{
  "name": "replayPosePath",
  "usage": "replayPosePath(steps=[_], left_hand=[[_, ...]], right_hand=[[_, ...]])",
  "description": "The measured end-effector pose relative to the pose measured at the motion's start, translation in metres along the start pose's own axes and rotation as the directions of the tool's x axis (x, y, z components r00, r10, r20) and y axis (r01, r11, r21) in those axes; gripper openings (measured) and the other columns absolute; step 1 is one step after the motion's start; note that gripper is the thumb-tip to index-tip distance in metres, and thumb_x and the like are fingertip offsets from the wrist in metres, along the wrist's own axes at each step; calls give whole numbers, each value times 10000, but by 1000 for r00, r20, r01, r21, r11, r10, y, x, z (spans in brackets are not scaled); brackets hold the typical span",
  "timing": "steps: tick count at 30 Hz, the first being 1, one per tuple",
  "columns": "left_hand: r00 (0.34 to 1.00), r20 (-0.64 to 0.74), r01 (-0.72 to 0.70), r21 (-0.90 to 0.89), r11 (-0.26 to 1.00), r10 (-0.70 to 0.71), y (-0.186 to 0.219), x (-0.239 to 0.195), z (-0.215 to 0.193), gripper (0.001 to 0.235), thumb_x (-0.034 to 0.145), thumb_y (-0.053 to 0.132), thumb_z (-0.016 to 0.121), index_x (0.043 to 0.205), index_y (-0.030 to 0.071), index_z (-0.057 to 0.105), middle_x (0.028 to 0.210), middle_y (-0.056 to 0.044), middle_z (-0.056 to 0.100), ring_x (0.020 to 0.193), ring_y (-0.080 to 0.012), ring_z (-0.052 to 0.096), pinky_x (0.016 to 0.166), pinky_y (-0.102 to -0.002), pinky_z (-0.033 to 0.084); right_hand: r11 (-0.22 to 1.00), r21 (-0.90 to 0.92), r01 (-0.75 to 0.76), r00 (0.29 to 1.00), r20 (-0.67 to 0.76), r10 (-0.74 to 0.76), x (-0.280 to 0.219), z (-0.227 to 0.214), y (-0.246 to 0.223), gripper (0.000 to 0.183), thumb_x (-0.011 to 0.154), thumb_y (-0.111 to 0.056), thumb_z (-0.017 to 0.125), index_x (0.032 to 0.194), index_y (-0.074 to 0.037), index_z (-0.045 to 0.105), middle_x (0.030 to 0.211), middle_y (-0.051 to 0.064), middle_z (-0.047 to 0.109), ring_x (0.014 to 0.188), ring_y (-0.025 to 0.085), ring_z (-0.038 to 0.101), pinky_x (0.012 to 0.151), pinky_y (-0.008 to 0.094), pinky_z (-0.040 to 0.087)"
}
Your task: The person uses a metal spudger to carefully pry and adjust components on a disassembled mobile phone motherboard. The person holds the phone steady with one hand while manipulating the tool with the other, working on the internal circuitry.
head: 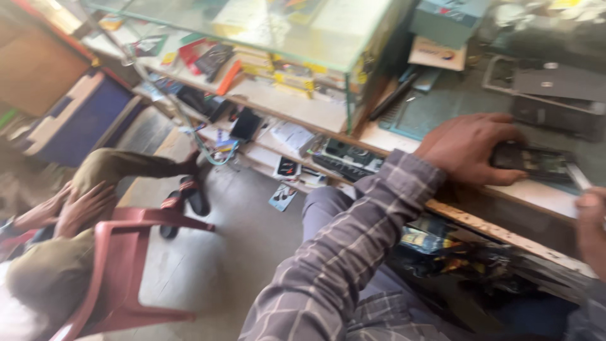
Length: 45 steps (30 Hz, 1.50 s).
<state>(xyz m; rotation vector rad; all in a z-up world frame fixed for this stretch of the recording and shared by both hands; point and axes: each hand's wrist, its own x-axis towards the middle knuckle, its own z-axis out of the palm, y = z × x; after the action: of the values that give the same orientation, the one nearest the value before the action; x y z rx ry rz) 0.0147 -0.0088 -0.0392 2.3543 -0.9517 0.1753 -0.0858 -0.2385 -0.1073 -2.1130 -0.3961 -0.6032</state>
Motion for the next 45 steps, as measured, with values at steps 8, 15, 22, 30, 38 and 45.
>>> replayPosePath(steps=[8,15,22,30,38,45], left_hand=[[993,-103,-58,28,998,61,-14,2,20,666,748,623,727,1237,172,708,1299,-46,690,1164,-265,714,993,-428,577],[998,-54,-28,-92,995,23,5,-6,-14,641,698,487,804,1210,112,710,1225,-127,680,1035,-324,714,862,-452,582],[999,-37,-25,-90,996,22,11,-9,-22,519,705,400,770,1138,115,737,1115,-104,695,1040,-335,689,876,-463,555],[999,-24,-31,-118,993,28,17,-8,-29,515,748,338,692,1211,115,724,1155,-110,666,1101,-318,674,943,-445,553],[982,-162,-114,-105,988,96,13,-11,-22,490,762,275,682,1221,110,723,1172,-100,653,1138,-313,644,987,-429,530],[979,-167,-130,-57,990,119,14,-10,-25,495,758,258,698,1227,100,719,1151,-102,652,1136,-310,630,1001,-439,513]], right_hand=[[988,99,121,993,-12,-120,26,45,-60,176,1088,-97,688,1198,33,645,958,129,719,845,135,692,794,245,550],[986,53,159,982,-113,-153,46,19,-75,155,1080,-62,695,1209,16,661,997,142,738,892,154,708,847,273,563],[998,-52,46,969,-241,-58,24,-33,-57,166,1072,-51,694,1224,10,672,1032,146,756,930,165,731,867,289,582],[991,118,-58,966,-243,86,12,-33,-38,318,1150,-264,628,1186,49,673,822,94,674,727,152,677,670,264,574],[965,198,169,853,-521,-42,-15,-54,-33,579,1216,-512,559,1037,37,521,863,116,602,639,129,595,623,250,458],[970,-239,-44,951,-308,-32,8,-34,-29,453,1172,-381,564,1015,21,699,723,104,659,662,166,670,624,274,486]])
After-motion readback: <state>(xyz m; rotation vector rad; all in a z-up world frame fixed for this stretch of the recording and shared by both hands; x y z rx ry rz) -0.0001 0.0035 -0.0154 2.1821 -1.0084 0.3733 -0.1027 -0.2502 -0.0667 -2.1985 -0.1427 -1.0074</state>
